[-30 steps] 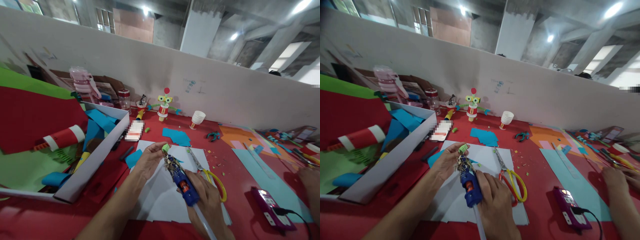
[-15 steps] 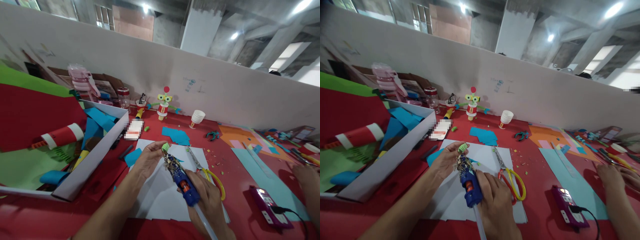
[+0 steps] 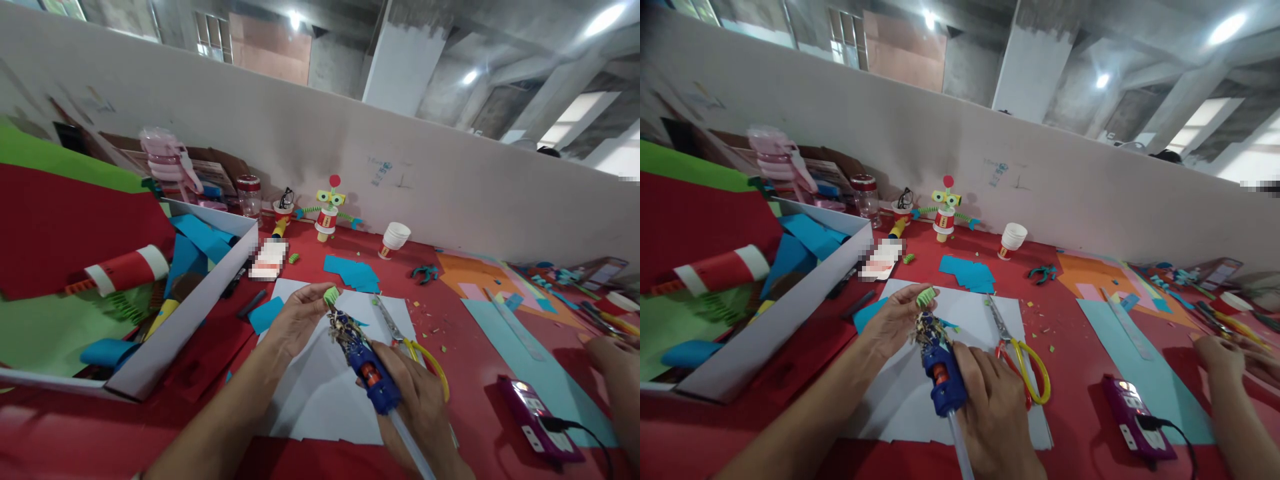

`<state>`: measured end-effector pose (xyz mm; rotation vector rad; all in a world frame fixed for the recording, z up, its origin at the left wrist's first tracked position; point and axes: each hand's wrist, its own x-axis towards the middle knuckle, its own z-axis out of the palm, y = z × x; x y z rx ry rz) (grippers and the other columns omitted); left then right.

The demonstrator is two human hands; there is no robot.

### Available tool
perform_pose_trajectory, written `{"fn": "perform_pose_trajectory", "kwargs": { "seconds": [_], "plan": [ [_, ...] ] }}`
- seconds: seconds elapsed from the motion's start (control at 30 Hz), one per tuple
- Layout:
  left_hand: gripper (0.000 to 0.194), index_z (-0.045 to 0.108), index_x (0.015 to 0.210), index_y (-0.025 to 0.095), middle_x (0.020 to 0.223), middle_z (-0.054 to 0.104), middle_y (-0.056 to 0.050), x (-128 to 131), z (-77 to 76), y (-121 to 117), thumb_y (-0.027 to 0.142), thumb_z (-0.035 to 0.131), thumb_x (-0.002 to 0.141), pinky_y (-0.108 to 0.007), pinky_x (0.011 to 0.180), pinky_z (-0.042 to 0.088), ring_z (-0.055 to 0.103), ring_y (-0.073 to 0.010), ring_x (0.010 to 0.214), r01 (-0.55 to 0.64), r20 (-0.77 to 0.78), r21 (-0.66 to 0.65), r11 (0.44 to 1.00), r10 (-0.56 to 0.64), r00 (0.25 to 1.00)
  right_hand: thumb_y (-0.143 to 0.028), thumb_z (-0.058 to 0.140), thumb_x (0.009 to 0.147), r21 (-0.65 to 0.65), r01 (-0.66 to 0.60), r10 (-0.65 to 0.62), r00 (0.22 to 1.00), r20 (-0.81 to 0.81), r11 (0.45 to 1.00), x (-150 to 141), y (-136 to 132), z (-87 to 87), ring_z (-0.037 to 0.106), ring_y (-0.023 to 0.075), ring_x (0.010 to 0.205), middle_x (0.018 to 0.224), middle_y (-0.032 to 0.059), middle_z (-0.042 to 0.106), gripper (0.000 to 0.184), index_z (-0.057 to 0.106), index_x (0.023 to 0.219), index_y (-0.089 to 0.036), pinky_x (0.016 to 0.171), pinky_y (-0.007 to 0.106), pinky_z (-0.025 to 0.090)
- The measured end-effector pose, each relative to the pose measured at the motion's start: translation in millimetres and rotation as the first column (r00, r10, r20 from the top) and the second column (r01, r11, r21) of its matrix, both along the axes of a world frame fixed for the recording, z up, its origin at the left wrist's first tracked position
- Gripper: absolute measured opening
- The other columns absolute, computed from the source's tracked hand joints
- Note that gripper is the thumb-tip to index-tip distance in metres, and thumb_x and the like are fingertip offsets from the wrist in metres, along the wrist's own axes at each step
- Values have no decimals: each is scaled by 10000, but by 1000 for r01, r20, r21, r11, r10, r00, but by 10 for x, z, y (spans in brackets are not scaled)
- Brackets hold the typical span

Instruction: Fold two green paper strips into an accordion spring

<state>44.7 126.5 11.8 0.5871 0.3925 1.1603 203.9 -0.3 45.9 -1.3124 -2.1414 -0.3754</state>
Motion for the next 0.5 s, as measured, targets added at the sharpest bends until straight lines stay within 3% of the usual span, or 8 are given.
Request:
{"fn": "perform_pose_trajectory", "kwargs": {
  "seconds": [0.17, 0.3, 0.4, 0.5],
  "plan": [
    [290, 743, 778, 164, 751, 723, -38, -6, -36, 3, 183, 838, 506, -250, 685, 445, 608, -125, 661, 15, 24, -8, 1000, -15, 1000, -257, 511, 878, 6, 18, -17, 992, -128, 1000, -43, 1, -24, 684, 225, 754, 928, 101, 702, 327, 497, 1195, -176, 622, 314, 544],
    [299, 732, 849, 154, 778, 720, -50, -19, -47, 11, 180, 809, 562, -255, 752, 442, 616, -129, 733, 0, 59, -44, 999, 3, 998, -342, 529, 849, -221, 130, -201, 920, -335, 966, 182, 49, -2, 684, 227, 726, 844, 74, 711, 273, 589, 1068, -190, 578, 293, 542],
    [339, 709, 943, 155, 781, 709, -46, -27, -29, 18, 152, 772, 609, -250, 772, 437, 614, -124, 761, 5, 75, -64, 998, 0, 997, -454, 527, 822, -422, 172, -399, 743, -538, 890, 605, 217, -34, 625, 197, 550, 594, 38, 641, 302, 626, 811, -170, 490, 272, 502],
    [338, 691, 961, 140, 773, 695, -47, -22, -4, 23, 149, 750, 629, -251, 765, 436, 617, -129, 765, -14, 34, -61, 998, 16, 999, -546, 577, 732, -605, 181, -619, 410, -670, 775, 1092, 438, -162, 539, 148, 438, 482, -3, 553, 377, 537, 646, -181, 453, 259, 470]
  ]
}}
